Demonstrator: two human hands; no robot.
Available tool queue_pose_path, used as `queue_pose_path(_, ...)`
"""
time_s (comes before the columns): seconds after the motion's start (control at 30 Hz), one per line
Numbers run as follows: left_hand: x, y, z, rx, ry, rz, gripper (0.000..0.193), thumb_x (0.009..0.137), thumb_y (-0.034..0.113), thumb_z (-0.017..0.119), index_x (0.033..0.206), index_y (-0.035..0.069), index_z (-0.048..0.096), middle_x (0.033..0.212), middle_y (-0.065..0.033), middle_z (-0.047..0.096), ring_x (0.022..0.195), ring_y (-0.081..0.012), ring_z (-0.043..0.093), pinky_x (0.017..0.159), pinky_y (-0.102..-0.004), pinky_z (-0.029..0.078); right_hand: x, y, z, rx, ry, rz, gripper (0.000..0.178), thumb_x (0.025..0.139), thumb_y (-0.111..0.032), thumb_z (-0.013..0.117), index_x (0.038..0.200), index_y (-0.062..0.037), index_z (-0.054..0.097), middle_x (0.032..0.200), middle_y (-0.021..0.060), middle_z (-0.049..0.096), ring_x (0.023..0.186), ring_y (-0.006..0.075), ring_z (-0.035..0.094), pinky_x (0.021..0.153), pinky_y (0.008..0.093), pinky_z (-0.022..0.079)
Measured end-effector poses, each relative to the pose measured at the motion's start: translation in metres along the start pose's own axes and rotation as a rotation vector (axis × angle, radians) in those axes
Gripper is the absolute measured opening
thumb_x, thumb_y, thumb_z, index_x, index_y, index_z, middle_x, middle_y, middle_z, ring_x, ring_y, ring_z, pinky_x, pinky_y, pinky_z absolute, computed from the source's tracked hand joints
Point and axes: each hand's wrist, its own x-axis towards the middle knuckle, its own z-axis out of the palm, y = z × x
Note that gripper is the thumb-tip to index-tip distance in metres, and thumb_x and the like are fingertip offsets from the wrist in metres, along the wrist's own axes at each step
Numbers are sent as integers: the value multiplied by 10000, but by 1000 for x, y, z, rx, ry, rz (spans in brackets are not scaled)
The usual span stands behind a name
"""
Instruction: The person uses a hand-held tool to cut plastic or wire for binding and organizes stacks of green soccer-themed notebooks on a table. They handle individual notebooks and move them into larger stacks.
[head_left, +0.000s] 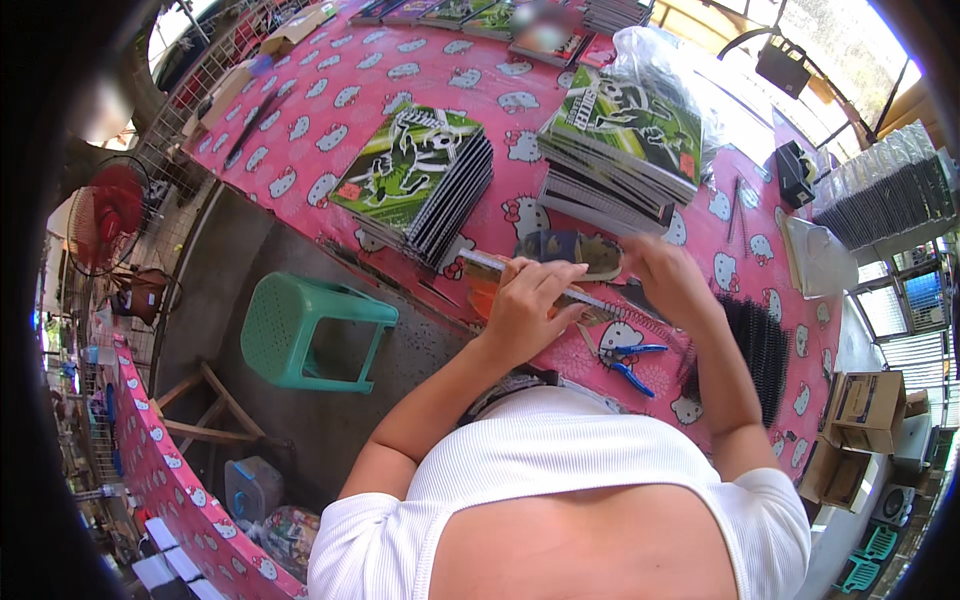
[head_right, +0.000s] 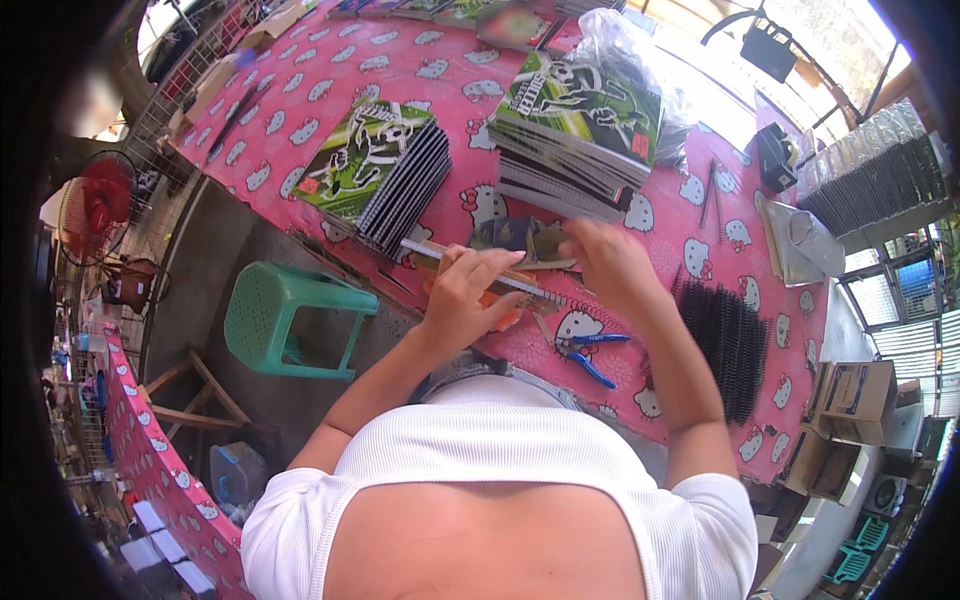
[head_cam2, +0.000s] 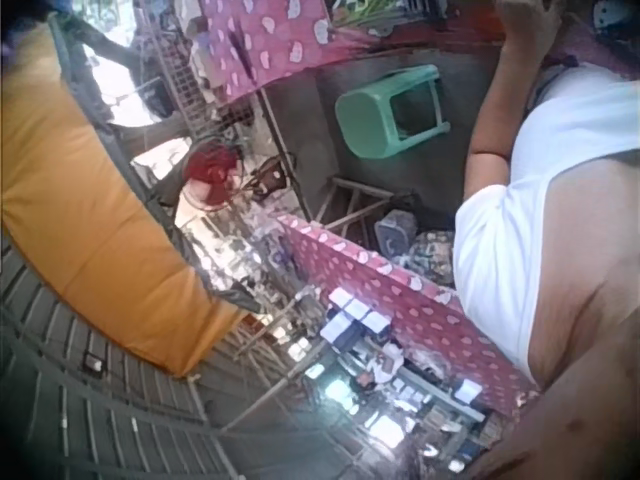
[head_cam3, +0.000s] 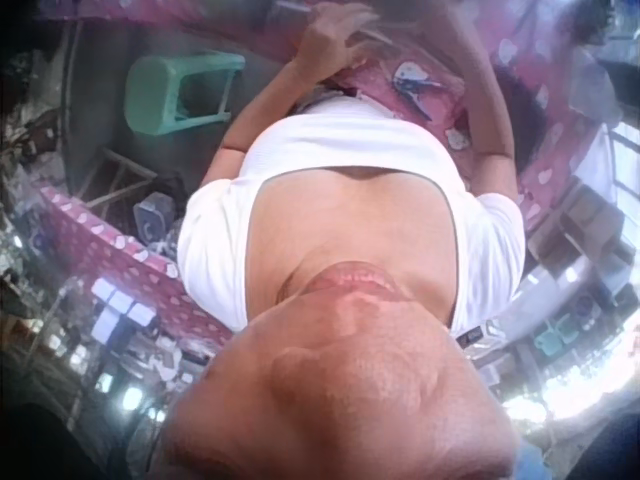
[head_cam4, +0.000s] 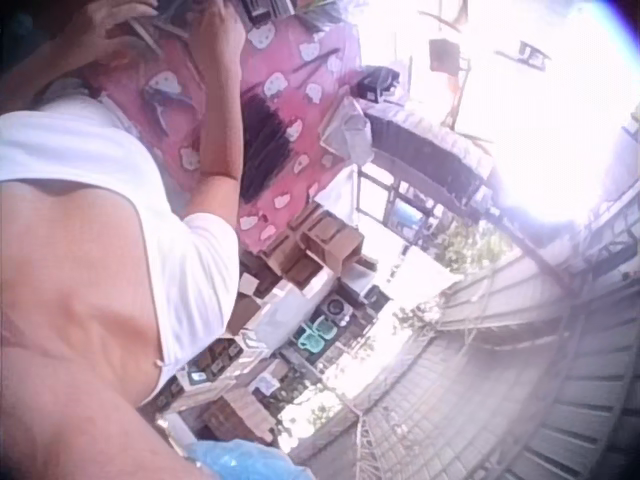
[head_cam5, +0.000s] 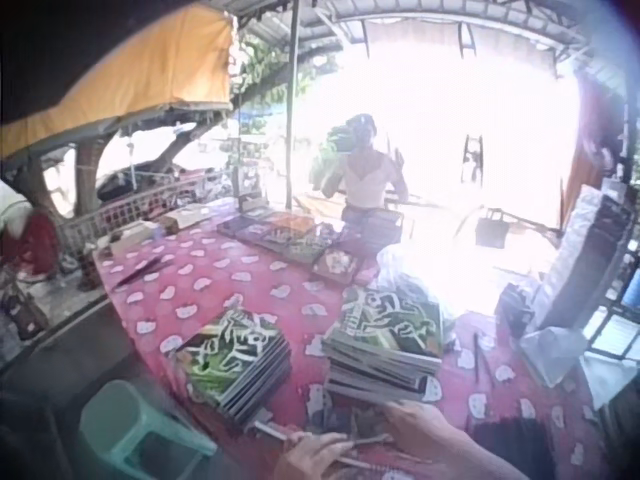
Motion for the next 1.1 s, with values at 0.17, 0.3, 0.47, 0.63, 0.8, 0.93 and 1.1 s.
queue_pose_path(0.17,3,4,7,185,-64,95,288,608,252,804,832,141,662,846,28,646,903,-168,571,992,-419,280,37,80,94,-296,-3,-162,431,716,-284,705,1042,-34,576,914,197,621,911,368,598,772,426,491)
queue_pose_path(0.3,-2,-4,1,197,-33,18,291,589,277,816,803,140,674,804,21,650,838,-177,580,997,-426,290,32,44,62,-149,-81,276,425,709,-224,687,1057,-15,562,925,207,628,905,373,612,779,425,498)
queue_pose_path(0.47,3,-4,2,145,-49,4,274,567,253,830,765,129,686,718,13,636,752,-187,592,973,-418,334,-9,64,39,928,46,-180,380,697,-198,729,1015,-22,617,939,134,665,855,285,647,759,382,509)
queue_pose_path(0.63,10,-5,5,137,-37,-4,274,570,252,835,739,110,673,712,2,634,744,-184,600,992,-431,318,-2,71,30,312,116,-252,419,672,-108,749,1066,-29,629,972,70,661,885,183,626,822,334,498)
queue_pose_path(0.8,15,-2,-8,241,-40,-80,293,588,300,821,763,119,671,897,-29,649,903,-207,590,1014,-452,276,0,55,28,755,-60,-41,498,658,13,667,1147,-27,584,1064,61,644,943,171,613,848,323,495)
queue_pose_path(0.93,10,-17,-25,322,-26,-89,311,596,342,806,776,125,675,997,-21,632,1043,-224,529,1004,-494,254,19,52,43,304,59,-152,617,600,7,679,1202,-43,551,1098,75,630,1019,210,599,888,355,474)
queue_pose_path(1.1,2,-35,-31,174,-62,-196,334,576,245,837,828,86,687,1060,-74,628,1041,-264,548,911,-415,407,22,38,38,927,-59,-181,535,595,-57,713,1119,-44,605,1092,144,632,1028,279,591,887,379,454)
